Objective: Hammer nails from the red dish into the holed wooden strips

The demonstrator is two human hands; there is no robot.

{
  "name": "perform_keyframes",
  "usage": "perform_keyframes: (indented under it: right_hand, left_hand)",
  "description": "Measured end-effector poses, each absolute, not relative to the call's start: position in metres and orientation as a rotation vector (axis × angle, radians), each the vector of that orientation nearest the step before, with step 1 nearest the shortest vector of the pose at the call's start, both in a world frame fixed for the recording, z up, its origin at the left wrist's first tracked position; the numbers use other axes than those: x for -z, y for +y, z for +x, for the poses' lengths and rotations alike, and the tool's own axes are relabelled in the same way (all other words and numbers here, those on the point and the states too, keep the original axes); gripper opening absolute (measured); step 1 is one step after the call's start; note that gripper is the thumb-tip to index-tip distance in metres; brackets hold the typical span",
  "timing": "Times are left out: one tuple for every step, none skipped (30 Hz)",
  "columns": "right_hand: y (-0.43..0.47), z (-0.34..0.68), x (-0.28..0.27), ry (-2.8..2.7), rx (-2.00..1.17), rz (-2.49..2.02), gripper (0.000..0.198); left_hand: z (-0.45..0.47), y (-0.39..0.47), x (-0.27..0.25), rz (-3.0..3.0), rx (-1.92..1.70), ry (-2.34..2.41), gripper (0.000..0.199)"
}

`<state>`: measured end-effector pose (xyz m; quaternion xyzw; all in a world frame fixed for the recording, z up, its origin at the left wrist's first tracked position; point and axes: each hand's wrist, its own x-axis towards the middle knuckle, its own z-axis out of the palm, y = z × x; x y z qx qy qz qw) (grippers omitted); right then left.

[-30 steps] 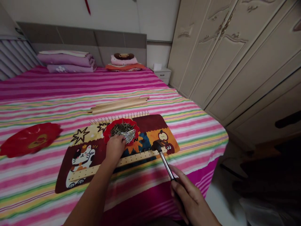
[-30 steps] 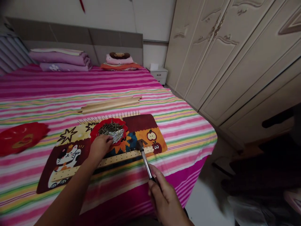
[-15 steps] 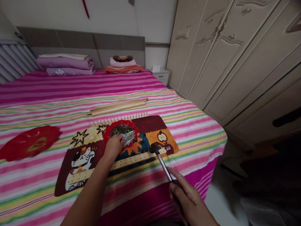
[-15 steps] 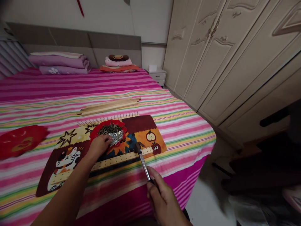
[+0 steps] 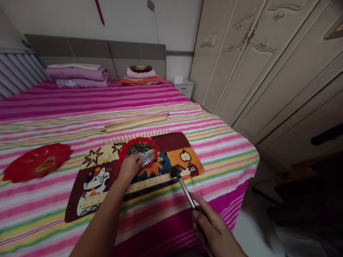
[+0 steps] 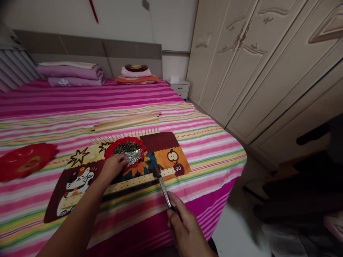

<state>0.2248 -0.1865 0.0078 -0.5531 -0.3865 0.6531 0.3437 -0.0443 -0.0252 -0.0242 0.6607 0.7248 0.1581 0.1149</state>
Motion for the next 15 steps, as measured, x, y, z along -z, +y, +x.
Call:
perform_keyframes:
  right_hand:
    - [-0.187,0.226,-0.006,-1.014,-1.692,-1.425,0.057]
    - [-0.187,0.226,-0.005,-1.023,-1.687,-1.414,0.057]
    - [-0.187,0.227,-0.003,-1.027,-1.680,-1.411,0.056]
    - [-0.187,0.227,-0.001,-1.030,-1.671,-1.416,0.056]
    - [-0.187,0.228,0.001,-1.030,-1.662,-1.426,0.055]
    - [-0.187,0.228,0.002,-1.031,-1.654,-1.436,0.056]
    - [-0.187,0.228,0.003,-1.032,-1.646,-1.445,0.056]
    - [-0.187,0.228,0.003,-1.035,-1.640,-1.454,0.057]
    - [-0.187,0.227,0.004,-1.041,-1.635,-1.459,0.057]
    - [-0.187,0.227,0.004,-1.045,-1.632,-1.464,0.058]
    - [-0.187,0.227,0.004,-1.046,-1.632,-1.470,0.059]
    - [-0.187,0.227,0.004,-1.045,-1.635,-1.478,0.061]
    - [-0.187,0.226,0.004,-1.039,-1.639,-1.487,0.062]
    - [-0.187,0.226,0.004,-1.031,-1.643,-1.493,0.062]
    - [-0.187,0.226,0.003,-1.022,-1.646,-1.494,0.062]
  left_hand:
    - [-0.047,-0.026,0.024,1.895,-0.530,2.117,0.017]
    - [-0.049,-0.028,0.024,1.846,-0.603,2.102,0.017]
    - [-0.052,-0.030,0.025,1.789,-0.679,2.081,0.016]
    - [-0.054,-0.031,0.026,1.723,-0.760,2.053,0.016]
    - [-0.056,-0.033,0.027,1.652,-0.838,2.023,0.017]
    - [-0.058,-0.034,0.029,1.577,-0.912,1.994,0.018]
    - [-0.060,-0.035,0.032,1.504,-0.981,1.968,0.020]
    - [-0.061,-0.035,0.033,1.437,-1.046,1.942,0.022]
    - [-0.062,-0.036,0.035,1.378,-1.110,1.916,0.025]
    - [-0.062,-0.036,0.036,1.331,-1.172,1.891,0.027]
    - [-0.061,-0.036,0.035,1.286,-1.236,1.867,0.028]
    - [-0.060,-0.036,0.034,1.232,-1.298,1.840,0.029]
    - [-0.059,-0.036,0.032,1.167,-1.353,1.804,0.031]
    - [-0.058,-0.036,0.030,1.091,-1.399,1.759,0.032]
    - [-0.057,-0.036,0.027,1.012,-1.439,1.701,0.033]
